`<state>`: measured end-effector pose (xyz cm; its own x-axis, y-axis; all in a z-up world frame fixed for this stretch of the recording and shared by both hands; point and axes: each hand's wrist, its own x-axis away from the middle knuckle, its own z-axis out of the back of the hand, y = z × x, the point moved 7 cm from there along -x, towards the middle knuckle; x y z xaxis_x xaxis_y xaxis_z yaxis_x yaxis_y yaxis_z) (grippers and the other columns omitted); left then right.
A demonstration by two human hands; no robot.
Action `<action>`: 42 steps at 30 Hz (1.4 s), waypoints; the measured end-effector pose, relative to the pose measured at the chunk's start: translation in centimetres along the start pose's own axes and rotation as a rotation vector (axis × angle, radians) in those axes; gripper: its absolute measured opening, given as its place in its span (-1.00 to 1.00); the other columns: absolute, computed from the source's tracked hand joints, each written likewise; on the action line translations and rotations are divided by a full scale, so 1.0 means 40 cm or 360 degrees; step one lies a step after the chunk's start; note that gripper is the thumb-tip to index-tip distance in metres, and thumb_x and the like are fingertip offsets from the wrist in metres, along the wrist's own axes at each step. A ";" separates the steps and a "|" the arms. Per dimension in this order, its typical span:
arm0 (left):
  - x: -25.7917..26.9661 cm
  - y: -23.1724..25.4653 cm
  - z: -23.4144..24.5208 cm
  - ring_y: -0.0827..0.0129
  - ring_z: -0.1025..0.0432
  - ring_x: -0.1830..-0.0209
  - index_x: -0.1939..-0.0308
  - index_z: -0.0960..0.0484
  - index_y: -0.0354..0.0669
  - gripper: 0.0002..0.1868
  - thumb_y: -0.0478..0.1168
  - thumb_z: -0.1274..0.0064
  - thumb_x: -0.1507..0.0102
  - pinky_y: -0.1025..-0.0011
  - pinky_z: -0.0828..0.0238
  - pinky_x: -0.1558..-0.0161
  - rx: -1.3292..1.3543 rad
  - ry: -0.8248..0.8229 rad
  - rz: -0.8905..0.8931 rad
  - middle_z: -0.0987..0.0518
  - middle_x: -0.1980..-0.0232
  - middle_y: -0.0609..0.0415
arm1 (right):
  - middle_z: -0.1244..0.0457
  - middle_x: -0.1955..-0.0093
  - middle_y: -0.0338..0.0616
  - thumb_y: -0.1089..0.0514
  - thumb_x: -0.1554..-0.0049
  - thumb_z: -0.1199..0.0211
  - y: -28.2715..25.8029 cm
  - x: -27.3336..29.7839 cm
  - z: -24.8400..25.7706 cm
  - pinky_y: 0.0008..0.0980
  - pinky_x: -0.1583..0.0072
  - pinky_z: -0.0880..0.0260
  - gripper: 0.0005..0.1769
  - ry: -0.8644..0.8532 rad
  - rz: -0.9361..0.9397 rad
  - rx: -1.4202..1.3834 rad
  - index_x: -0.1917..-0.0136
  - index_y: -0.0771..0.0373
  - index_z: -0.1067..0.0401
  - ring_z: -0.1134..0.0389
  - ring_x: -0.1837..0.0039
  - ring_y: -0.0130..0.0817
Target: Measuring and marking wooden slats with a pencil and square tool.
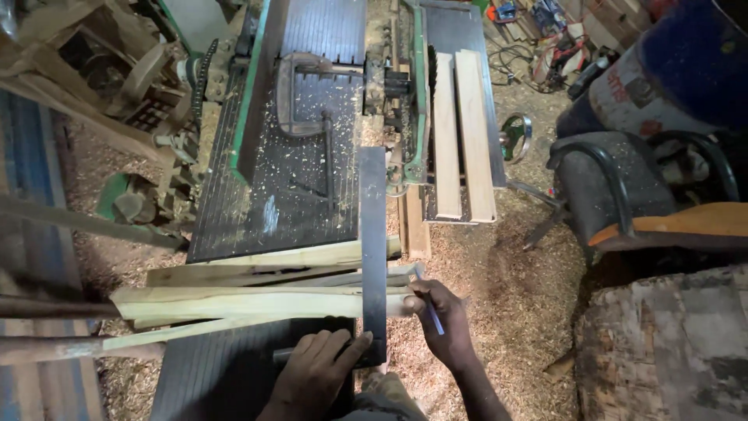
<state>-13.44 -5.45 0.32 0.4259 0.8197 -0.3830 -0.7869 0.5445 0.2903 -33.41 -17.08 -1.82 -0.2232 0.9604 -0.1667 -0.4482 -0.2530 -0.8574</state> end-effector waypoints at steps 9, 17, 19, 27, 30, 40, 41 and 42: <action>-0.048 -0.031 -0.011 -0.07 -0.37 -0.05 -0.31 -0.54 0.00 -0.18 -0.19 -0.38 0.07 -0.04 -0.29 -0.01 0.0240 -0.0363 0.0335 -0.43 -0.15 -0.17 | -0.48 0.20 -0.13 0.07 -0.17 -0.25 0.055 0.050 -0.017 -0.38 0.13 -0.54 -0.80 0.0234 -0.0528 -0.0126 0.02 0.23 -0.47 -0.55 0.15 -0.43; -0.205 -0.084 0.061 -0.24 -0.22 -0.41 -0.08 -0.69 0.27 -0.21 0.00 -0.44 0.28 -0.24 0.11 -0.43 0.0281 -0.0275 0.0018 -0.32 -0.35 -0.27 | -0.47 0.22 -0.12 0.16 -0.12 -0.35 0.061 0.069 -0.015 -0.40 0.11 -0.57 -0.83 0.0335 -0.0615 -0.0227 0.06 0.27 -0.45 -0.54 0.15 -0.42; -0.222 -0.097 0.013 -0.34 -0.12 -0.38 -0.19 -0.69 0.32 -0.16 0.02 -0.53 0.21 -0.24 0.07 -0.33 0.0503 -0.0701 0.0066 -0.23 -0.45 -0.21 | -0.46 0.27 -0.10 0.15 -0.11 -0.38 0.071 0.079 -0.012 -0.34 0.13 -0.52 -0.80 0.0359 -0.0704 -0.0110 0.04 0.27 -0.46 -0.49 0.20 -0.35; -0.211 -0.118 -0.004 -0.13 -0.13 -0.35 -0.11 -0.69 0.35 -0.27 0.03 -0.51 0.17 -0.06 -0.03 -0.23 0.0614 -0.0578 0.0088 -0.23 -0.52 -0.03 | -0.33 -0.27 0.09 0.47 0.15 -0.46 0.123 0.174 -0.078 -0.29 0.09 -0.65 -0.27 0.0295 -0.0967 -0.0661 -0.24 0.26 -0.24 -0.57 0.09 -0.22; -0.196 -0.127 -0.033 -0.16 -0.11 -0.39 -0.15 -0.68 0.35 -0.24 0.06 -0.47 0.17 -0.13 0.00 -0.23 0.0634 -0.0710 0.0098 -0.22 -0.50 -0.04 | -0.25 -0.39 0.16 0.52 0.15 -0.44 0.170 0.208 -0.082 -0.25 0.02 -0.63 -0.29 0.0333 -0.0946 -0.0773 -0.21 0.31 -0.21 -0.58 0.00 -0.19; -0.160 -0.133 -0.065 -0.06 -0.14 -0.35 -0.16 -0.67 0.42 -0.60 0.20 -0.09 -0.26 -0.19 0.02 -0.26 0.0567 -0.0449 0.0007 -0.29 -0.43 -0.06 | -0.21 -0.40 0.36 0.61 0.08 -0.31 0.202 0.265 -0.096 -0.12 0.00 -0.59 -0.38 0.0495 -0.0836 -0.1069 -0.18 0.33 -0.17 -0.56 -0.09 -0.04; -0.162 -0.133 -0.066 -0.06 -0.14 -0.35 -0.16 -0.67 0.42 -0.60 0.20 -0.09 -0.26 -0.19 0.02 -0.26 0.0575 -0.0455 0.0007 -0.29 -0.43 -0.06 | -0.21 -0.40 0.36 0.61 0.08 -0.31 0.202 0.266 -0.094 -0.12 0.00 -0.59 -0.38 0.0498 -0.0845 -0.1065 -0.18 0.33 -0.17 -0.56 -0.09 -0.04; -0.164 -0.134 -0.062 -0.07 -0.14 -0.33 -0.15 -0.67 0.41 -0.62 0.20 -0.08 -0.27 -0.20 0.01 -0.24 0.0580 -0.0427 0.0010 -0.30 -0.41 -0.06 | -0.20 -0.41 0.37 0.62 0.07 -0.31 0.199 0.267 -0.094 -0.12 -0.01 -0.58 -0.38 0.0483 -0.0842 -0.1047 -0.18 0.33 -0.17 -0.55 -0.09 -0.02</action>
<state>-13.13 -14.19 -0.90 0.5601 0.8141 -0.1531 -0.6018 0.5269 0.6001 -36.11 -8.42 -12.25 0.1521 0.9456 0.2876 0.1801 0.2596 -0.9488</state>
